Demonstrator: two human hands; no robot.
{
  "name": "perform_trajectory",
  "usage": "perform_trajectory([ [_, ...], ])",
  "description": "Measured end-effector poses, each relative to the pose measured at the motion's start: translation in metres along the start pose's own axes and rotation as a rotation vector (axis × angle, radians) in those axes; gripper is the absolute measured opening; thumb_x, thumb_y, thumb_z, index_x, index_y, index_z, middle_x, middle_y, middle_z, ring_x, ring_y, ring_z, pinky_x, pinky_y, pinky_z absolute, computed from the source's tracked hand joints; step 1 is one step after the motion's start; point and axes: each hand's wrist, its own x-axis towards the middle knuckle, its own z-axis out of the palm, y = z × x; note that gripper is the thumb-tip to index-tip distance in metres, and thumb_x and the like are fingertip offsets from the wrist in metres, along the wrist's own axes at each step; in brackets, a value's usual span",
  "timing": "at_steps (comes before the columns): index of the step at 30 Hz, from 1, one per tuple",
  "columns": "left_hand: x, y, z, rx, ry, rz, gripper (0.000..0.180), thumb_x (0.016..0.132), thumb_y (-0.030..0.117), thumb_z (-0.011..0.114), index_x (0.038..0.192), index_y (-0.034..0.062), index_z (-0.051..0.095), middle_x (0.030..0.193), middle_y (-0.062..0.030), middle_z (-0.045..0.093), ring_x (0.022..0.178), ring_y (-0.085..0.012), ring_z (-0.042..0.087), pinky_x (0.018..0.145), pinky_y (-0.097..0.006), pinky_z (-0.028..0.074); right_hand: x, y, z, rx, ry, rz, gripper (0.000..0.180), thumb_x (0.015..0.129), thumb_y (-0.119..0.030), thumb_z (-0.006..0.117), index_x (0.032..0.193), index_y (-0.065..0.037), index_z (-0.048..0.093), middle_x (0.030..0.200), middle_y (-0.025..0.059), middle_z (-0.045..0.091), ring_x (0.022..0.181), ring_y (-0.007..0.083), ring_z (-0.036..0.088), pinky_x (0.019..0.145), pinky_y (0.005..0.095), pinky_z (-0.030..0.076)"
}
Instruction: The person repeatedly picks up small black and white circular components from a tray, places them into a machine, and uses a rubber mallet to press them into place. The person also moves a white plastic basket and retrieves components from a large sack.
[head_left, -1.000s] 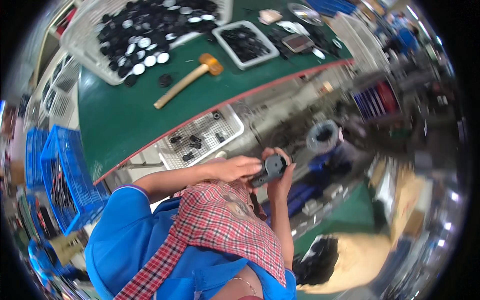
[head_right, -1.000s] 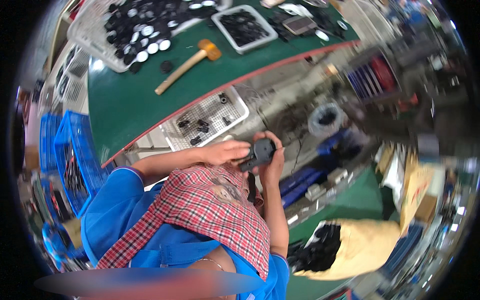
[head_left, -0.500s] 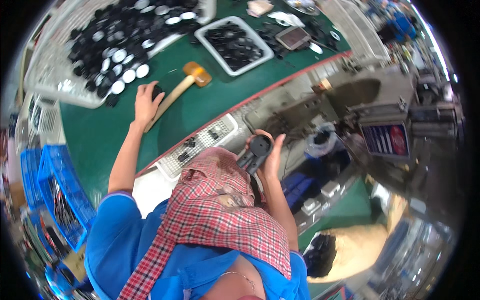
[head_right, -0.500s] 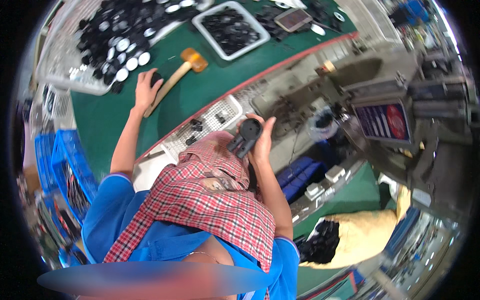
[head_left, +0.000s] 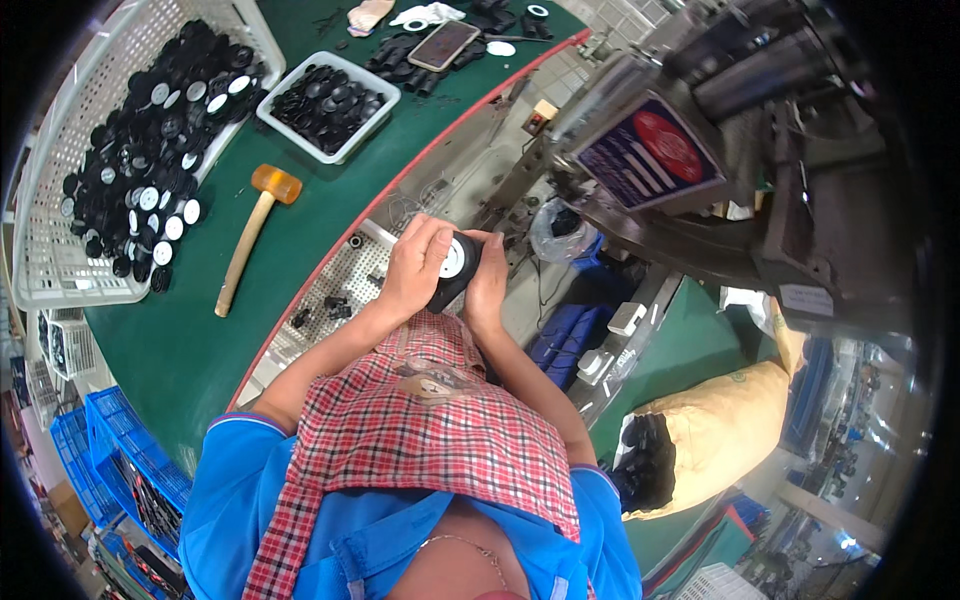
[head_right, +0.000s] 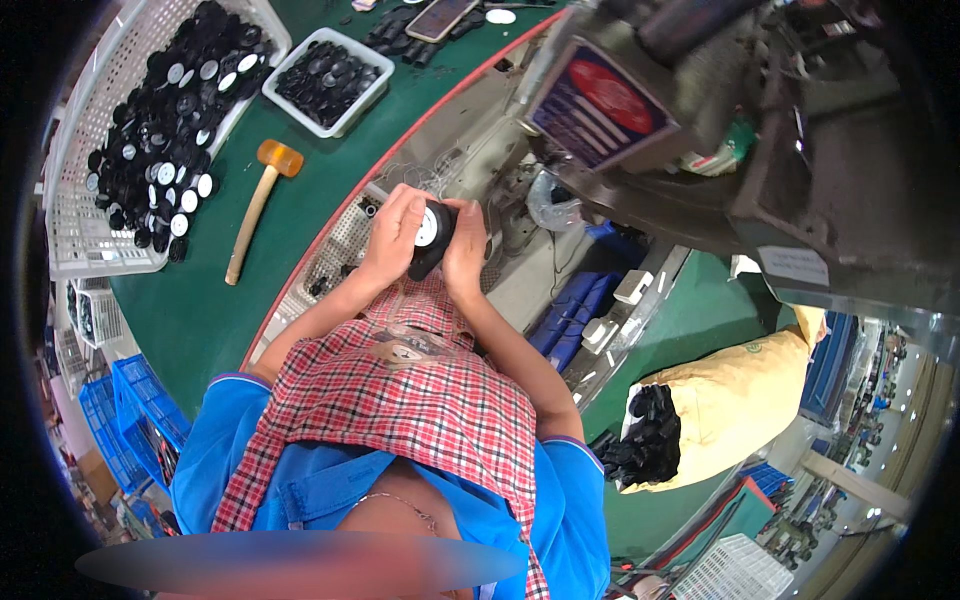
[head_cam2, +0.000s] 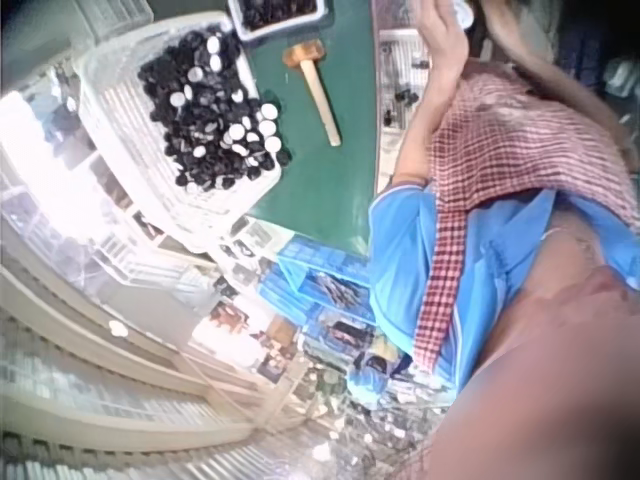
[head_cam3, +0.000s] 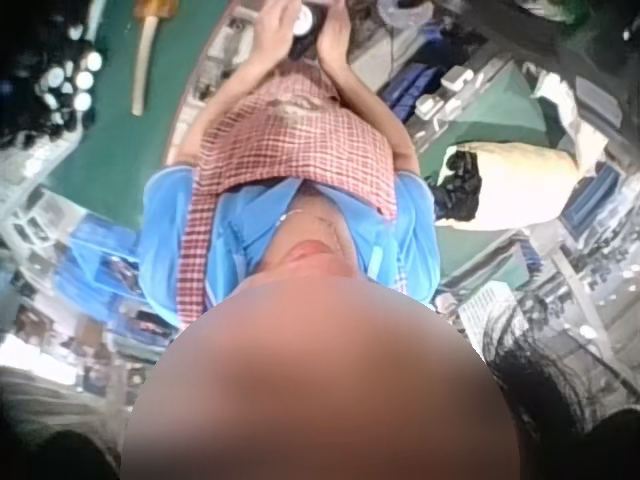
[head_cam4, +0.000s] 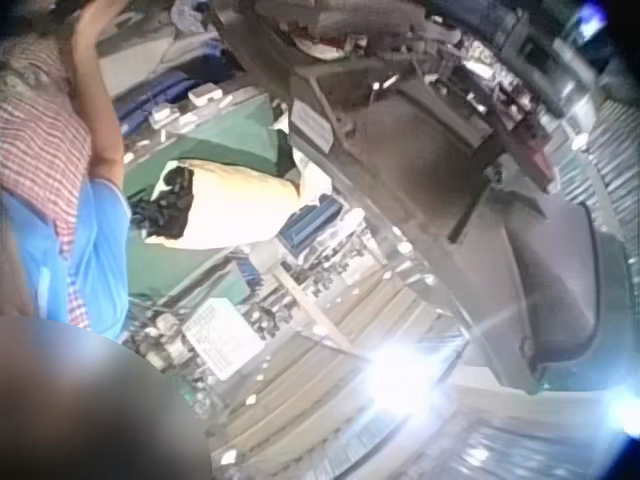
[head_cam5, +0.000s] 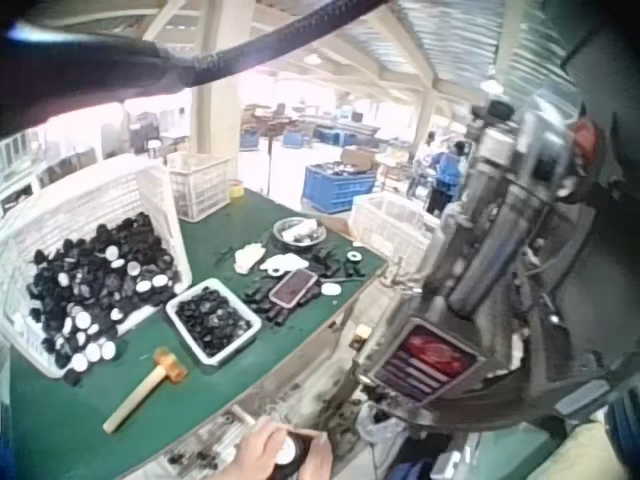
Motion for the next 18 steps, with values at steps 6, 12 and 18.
perform_trajectory([
  [6,-0.009,0.009,0.05,-0.21,0.036,-0.192,0.04,0.104,0.031,0.031,0.118,-0.0006,0.053,0.111,-0.0127,0.058,0.104,-0.0215,0.056,0.097,-0.03,0.039,0.007,-0.014,-0.032,-0.152,-0.012,-0.259,0.042,0.103,-0.033,0.035,0.099,0.002,0.058,0.092,0.0114,0.058,0.086,0.0213,0.055,0.08,0.033,0.043],
  [12,-0.001,0.001,0.059,-0.151,0.064,-0.239,0.041,0.103,0.032,0.036,0.12,0.0014,0.057,0.113,-0.0164,0.061,0.107,-0.0225,0.057,0.093,-0.032,0.042,0.026,-0.009,-0.05,-0.416,-0.089,-0.441,0.033,0.097,-0.027,0.053,0.11,0.003,0.054,0.1,0.0115,0.06,0.091,0.0202,0.058,0.078,0.0346,0.047],
  [18,0.042,-0.025,0.074,-0.216,-0.09,-0.166,0.036,0.101,0.026,0.043,0.125,0.0018,0.056,0.11,-0.0151,0.059,0.106,-0.0252,0.057,0.093,-0.032,0.042,0.046,-0.004,-0.078,-0.1,-0.123,0.061,0.046,0.086,-0.015,0.071,0.121,0.005,0.049,0.103,0.0098,0.063,0.089,0.0129,0.061,0.077,0.027,0.051],
])
